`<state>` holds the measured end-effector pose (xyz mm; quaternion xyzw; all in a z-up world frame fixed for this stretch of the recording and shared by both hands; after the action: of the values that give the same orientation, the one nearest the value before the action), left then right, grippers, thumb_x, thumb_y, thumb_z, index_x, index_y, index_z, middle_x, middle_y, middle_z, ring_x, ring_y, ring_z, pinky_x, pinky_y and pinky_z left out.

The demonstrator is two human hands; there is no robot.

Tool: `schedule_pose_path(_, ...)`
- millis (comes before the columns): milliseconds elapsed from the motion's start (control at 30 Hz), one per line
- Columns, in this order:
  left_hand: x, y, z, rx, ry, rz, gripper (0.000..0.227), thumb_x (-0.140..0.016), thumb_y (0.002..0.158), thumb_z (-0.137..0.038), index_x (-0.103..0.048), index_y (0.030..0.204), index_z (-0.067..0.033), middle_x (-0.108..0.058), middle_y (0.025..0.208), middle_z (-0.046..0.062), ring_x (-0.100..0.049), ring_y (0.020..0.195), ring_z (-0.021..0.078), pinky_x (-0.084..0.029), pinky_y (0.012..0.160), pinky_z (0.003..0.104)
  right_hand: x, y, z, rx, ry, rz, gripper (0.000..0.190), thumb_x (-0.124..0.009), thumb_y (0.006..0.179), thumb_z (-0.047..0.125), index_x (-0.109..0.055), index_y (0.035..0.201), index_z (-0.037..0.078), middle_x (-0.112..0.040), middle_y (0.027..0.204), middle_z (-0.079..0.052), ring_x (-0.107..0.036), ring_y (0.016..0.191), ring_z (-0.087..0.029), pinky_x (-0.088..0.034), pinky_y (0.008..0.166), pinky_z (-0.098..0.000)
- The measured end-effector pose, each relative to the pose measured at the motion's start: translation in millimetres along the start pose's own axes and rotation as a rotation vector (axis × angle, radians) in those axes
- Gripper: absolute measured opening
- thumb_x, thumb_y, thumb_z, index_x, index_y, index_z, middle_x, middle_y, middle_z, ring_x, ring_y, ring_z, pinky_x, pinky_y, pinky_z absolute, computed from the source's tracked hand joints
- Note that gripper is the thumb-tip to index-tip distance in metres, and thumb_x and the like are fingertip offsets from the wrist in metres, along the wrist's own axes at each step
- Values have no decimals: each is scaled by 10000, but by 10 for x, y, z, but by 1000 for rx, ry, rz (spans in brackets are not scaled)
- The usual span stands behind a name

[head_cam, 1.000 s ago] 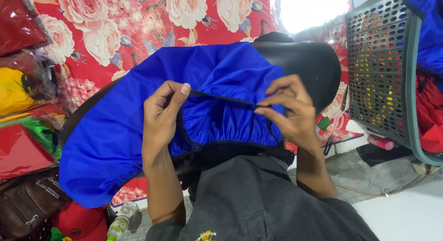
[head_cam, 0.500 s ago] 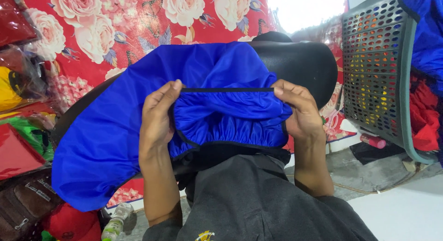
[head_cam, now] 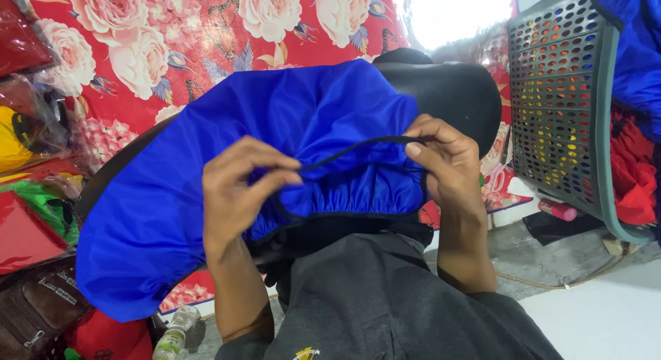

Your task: Assembling a blue fabric cover by manually fitting a black elastic band around its edge and singeing the ends with a lighter.

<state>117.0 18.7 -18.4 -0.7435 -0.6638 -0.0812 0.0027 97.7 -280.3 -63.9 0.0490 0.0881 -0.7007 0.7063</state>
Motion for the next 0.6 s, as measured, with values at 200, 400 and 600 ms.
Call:
schedule_pose_path(200,56,-120,-176,-410,469,-182,140,-906,823,49,-844,876,-66,-705,806,60,-620,611,178,-558,582,277,-167,-6,356,551,-667,-96,66,-816,913,-42,-810,978,-35,-599,954,-205,-589,874,-292,-507,797,-357)
schedule_pose_path(400,40,-244,-12,-504,612,-382,219,-889,757,124,-854,863,-64,-650,774,62,-557,546,141,-512,504,242,-173,-147,207,951,-866,-468,171,-960,790,-48,-819,843,31,-619,873,-120,-547,798,-214,-544,681,-293)
schedule_pose_path(600,-151,-134,-496,-230,734,18,421,-883,772,-190,-688,1134,-98,-579,1110,109,-564,990,335,-426,864,487,-355,-129,206,945,-620,-511,345,-903,798,-69,-578,871,24,-526,873,-153,-544,744,-206,-565,642,-321)
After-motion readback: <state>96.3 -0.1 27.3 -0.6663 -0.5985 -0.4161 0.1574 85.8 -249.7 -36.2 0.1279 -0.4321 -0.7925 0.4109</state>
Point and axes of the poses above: each hand's wrist, its own y-axis towards the middle knuckle, its own x-axis out of the back of the hand, z = x × y, the point moved 3 cm from there along y, towards the middle knuckle
